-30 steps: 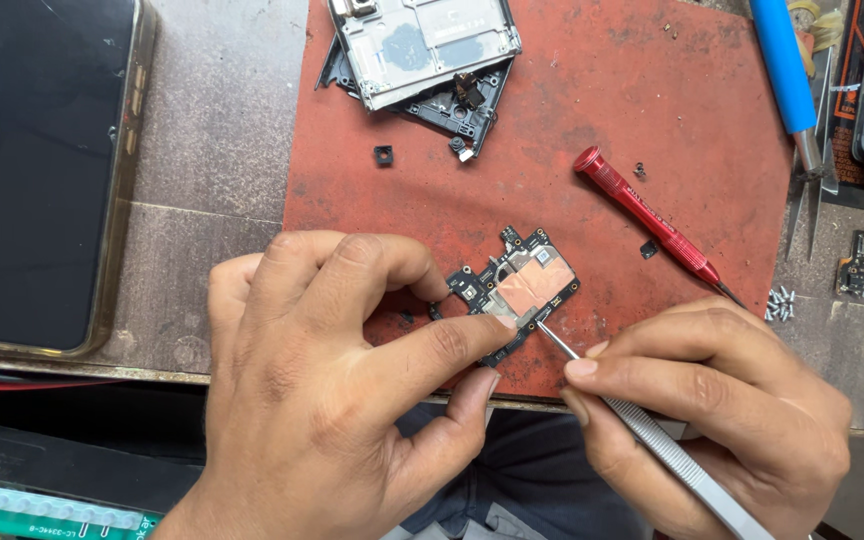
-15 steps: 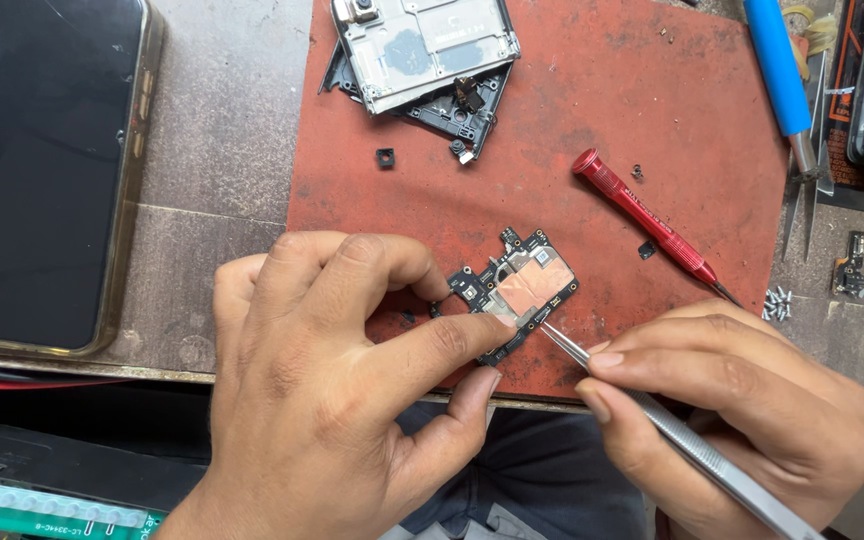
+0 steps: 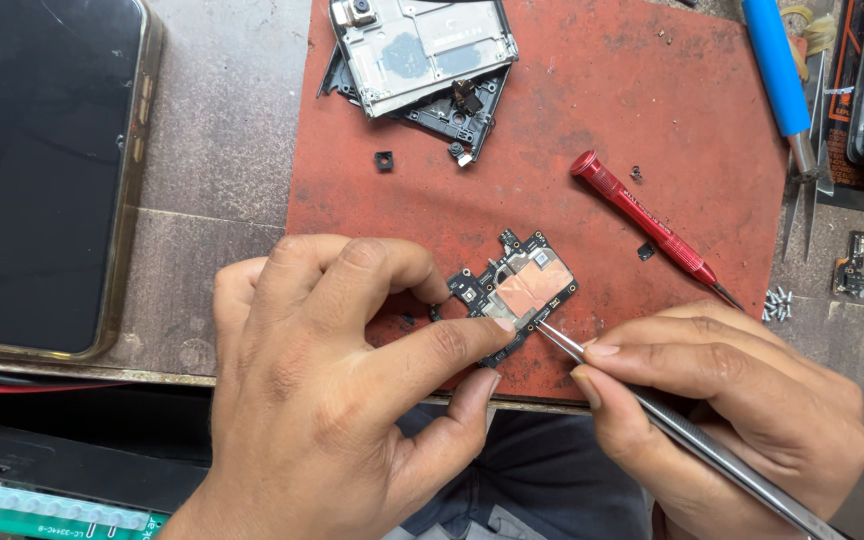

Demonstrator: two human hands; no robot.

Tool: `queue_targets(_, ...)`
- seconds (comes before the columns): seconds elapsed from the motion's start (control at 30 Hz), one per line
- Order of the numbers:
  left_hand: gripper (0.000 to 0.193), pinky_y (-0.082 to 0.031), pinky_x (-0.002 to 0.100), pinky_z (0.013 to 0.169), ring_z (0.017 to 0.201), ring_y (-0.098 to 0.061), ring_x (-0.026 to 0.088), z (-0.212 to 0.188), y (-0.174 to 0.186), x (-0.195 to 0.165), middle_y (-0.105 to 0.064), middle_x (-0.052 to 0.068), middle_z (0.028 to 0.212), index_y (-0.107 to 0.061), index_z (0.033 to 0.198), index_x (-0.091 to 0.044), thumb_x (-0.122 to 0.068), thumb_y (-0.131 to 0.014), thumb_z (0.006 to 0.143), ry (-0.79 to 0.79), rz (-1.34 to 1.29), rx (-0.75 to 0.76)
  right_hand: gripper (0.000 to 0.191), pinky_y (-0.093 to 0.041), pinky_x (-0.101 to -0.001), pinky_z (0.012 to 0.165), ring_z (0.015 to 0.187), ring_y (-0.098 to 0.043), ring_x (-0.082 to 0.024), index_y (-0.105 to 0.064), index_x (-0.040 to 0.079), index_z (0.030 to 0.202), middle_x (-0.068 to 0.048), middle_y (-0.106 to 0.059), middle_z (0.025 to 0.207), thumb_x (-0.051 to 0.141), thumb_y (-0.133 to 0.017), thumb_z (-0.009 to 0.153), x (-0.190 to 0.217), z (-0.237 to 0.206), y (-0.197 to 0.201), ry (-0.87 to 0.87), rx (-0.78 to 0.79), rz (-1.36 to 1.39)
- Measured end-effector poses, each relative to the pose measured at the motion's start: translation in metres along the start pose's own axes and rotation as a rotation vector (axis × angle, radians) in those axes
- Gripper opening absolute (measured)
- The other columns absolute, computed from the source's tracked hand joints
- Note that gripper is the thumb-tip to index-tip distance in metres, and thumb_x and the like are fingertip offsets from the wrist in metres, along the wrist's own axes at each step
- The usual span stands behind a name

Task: The person works on a disassembled smartphone logic board at a repair bench, holding the board steady while using tweezers to probe and reposition small components. They apply paste from a syringe onto the board, then use a hot air gun to heat the board while continuing to work on it with tweezers.

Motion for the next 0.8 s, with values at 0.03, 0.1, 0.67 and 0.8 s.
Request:
queue_targets(0.03,0.027,-0.034,0.043,0.09,0.105,-0.055,0.02,0.0,0.001,0.0,-0.06,-0.005,0.105,-0.078,0.098,-0.026,-0.029,-0.084,0.071,-0.001,-0.002,-0.001,0.023,-0.059,-0.0291,0.069,0.077,-0.076,-0.02,-0.072,-0.001,0.093,-0.013,-0.073,0.084,-0.001,-0.081,0.072,0.001,0.0,-0.001,0.01,-0.001,0.0)
queue_targets(0.1,0.027,-0.034,0.043,0.09,0.105,-0.055,0.02,0.0,0.0,-0.001,-0.061,-0.005,0.105,-0.078,0.097,-0.026,-0.028,-0.085,0.071,-0.003,-0.005,-0.004,0.023,-0.059,-0.0291,0.071,0.078,-0.076,-0.02,-0.071,-0.001,0.094,-0.012,-0.073,0.085,-0.001,-0.082,0.073,0.003,-0.001,-0.001,0.03,-0.004,0.002)
queue_targets(0.67,0.027,-0.033,0.043,0.089,0.106,-0.055,0.02,0.001,0.0,-0.001,-0.06,-0.005,0.106,-0.078,0.096,-0.027,-0.029,-0.085,0.069,0.002,0.005,-0.001,0.027,-0.06,-0.0321,0.076,0.081,-0.076,-0.02,-0.07,0.003,0.097,-0.01,-0.074,0.088,0.003,-0.084,0.074,0.011,-0.003,-0.003,0.216,0.055,-0.084)
queue_targets(0.8,0.028,-0.033,0.043,0.089,0.106,-0.055,0.02,0.001,0.0,-0.001,-0.06,-0.005,0.105,-0.078,0.096,-0.027,-0.029,-0.085,0.07,0.002,0.006,0.001,0.028,-0.06,-0.0324,0.076,0.081,-0.076,-0.02,-0.069,0.003,0.099,-0.01,-0.074,0.089,0.002,-0.084,0.075,0.011,-0.003,0.0,0.246,0.043,-0.068)
Point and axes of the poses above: each hand's wrist, its own z-axis towards the middle knuckle, its own y-axis out of the back of the hand, x = y × z, the point moved 9 cm from there along z, towards the middle knuckle
